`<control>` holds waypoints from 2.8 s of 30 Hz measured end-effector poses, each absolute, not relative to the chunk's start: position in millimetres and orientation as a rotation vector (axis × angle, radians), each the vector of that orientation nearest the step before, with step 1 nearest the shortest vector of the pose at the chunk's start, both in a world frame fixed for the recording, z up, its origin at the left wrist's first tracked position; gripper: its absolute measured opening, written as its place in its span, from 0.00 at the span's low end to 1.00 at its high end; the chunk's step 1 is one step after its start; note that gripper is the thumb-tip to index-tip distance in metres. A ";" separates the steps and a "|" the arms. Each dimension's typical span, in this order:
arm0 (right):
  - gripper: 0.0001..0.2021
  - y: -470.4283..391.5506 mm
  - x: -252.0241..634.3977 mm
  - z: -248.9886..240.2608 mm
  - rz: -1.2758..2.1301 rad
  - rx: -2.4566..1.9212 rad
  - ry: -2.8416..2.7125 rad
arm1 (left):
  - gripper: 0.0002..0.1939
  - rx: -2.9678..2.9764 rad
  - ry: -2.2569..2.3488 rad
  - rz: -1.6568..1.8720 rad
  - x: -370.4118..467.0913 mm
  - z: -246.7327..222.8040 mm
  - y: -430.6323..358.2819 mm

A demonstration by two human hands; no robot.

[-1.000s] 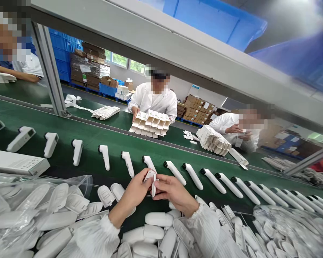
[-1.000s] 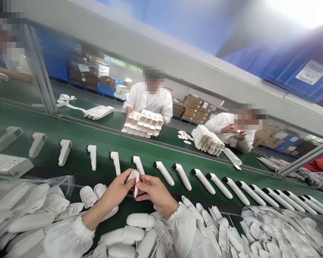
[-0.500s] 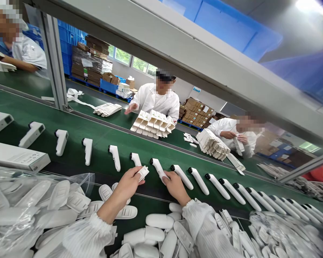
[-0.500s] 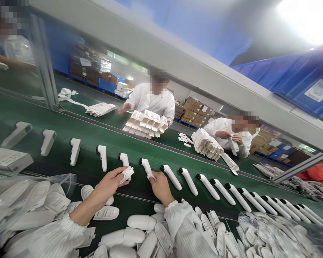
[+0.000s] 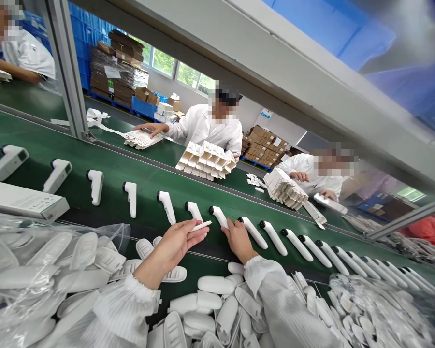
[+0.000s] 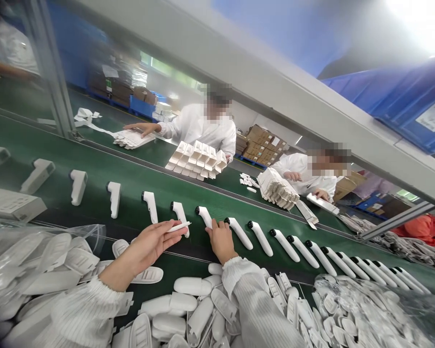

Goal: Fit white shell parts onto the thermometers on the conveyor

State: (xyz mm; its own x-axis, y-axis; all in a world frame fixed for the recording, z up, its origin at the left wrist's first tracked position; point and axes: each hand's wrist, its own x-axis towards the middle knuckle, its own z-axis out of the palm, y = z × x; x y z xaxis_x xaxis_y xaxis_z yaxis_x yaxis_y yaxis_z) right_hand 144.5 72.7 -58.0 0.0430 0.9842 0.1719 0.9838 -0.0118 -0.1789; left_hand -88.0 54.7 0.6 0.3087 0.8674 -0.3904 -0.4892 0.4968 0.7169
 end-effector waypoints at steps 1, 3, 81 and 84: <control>0.20 67.4 140.6 -53.0 0.057 -1.995 -1.950 | 0.05 0.495 0.818 0.952 -87.8 1.8 53.1; 0.21 54.7 126.2 -41.8 0.362 -1.764 -1.775 | 0.06 0.474 0.756 0.965 -84.3 2.3 49.7; 0.21 42.5 87.9 -46.4 1.223 -1.259 -1.586 | 0.13 1.908 1.075 0.546 -130.2 -22.4 64.7; 0.21 36.7 75.7 -43.9 1.431 -1.081 -1.200 | 0.14 1.678 0.990 0.627 -121.3 -21.2 64.6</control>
State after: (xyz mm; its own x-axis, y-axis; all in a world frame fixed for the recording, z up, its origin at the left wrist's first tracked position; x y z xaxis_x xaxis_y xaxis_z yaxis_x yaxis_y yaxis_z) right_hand 75.7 36.7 -43.9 -0.1638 0.9851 -0.0531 -0.1194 -0.0733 -0.9901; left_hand -121.3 64.6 -21.2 0.5219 0.8506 -0.0637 0.3059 -0.1169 0.9449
